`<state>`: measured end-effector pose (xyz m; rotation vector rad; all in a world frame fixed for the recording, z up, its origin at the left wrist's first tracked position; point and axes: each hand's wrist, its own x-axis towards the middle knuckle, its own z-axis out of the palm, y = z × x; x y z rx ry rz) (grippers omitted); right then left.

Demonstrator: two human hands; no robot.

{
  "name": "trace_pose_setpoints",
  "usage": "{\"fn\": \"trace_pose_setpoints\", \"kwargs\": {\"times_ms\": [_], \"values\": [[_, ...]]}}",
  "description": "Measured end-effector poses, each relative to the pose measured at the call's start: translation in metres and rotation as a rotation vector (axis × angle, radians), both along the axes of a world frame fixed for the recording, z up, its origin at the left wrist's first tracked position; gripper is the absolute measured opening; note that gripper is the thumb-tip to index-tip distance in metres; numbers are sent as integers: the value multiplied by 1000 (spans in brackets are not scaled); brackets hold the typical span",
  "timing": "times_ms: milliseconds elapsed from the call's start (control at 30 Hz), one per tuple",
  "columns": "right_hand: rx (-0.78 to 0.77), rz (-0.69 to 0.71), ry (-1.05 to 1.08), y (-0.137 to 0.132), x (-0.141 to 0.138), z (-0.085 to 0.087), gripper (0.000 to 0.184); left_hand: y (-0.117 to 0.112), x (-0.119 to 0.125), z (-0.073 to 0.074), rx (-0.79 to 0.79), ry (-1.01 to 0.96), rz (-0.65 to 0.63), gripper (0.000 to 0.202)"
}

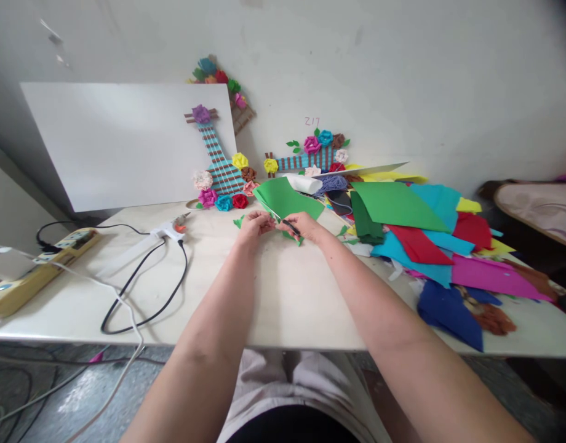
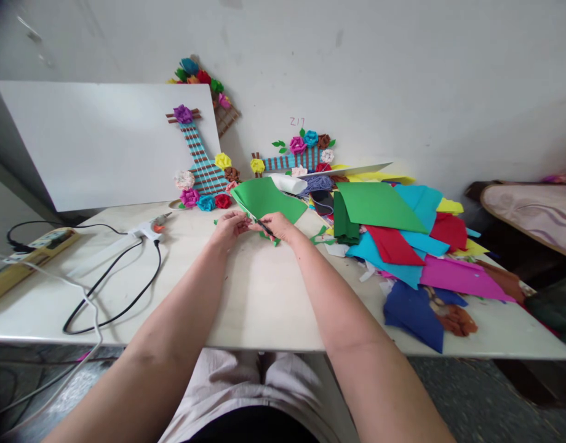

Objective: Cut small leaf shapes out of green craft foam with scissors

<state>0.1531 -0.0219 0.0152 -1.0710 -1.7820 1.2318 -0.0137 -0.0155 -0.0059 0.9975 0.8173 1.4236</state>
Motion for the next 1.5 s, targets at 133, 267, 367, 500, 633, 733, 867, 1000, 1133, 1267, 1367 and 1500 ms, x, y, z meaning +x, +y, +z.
{"fn": "trace_pose_setpoints", "kwargs": {"times_ms": [133,267,367,500,633,733,867,1000,1133,1267,1367,1500], "values": [[-13,-15,3,-1,-3,2,38,3,3,-3,7,-57,0,24],[-32,-16,-2,0,-5,3,38,6,3,-6,-1,-113,29,24],[-34,3,-19,2,-5,4,38,6,4,-6,1,-119,41,24],[-59,30,-61,6,-1,8,38,5,8,-4,18,-145,99,26],[-71,64,-104,15,5,11,41,5,12,-2,56,-127,175,32],[-69,71,-133,21,6,13,42,6,14,-1,80,-96,254,41],[-56,92,-100,24,5,14,42,6,14,-1,125,-25,317,56],[-49,127,-44,23,3,10,39,7,12,-1,183,8,315,68],[-66,117,-24,21,3,8,35,9,12,0,228,20,306,81],[-56,120,-12,19,4,7,34,9,11,1,275,42,280,94],[-49,124,-11,20,5,5,33,9,9,0,294,55,243,95],[-54,145,-12,24,9,2,30,8,6,0,300,32,164,94]]}}
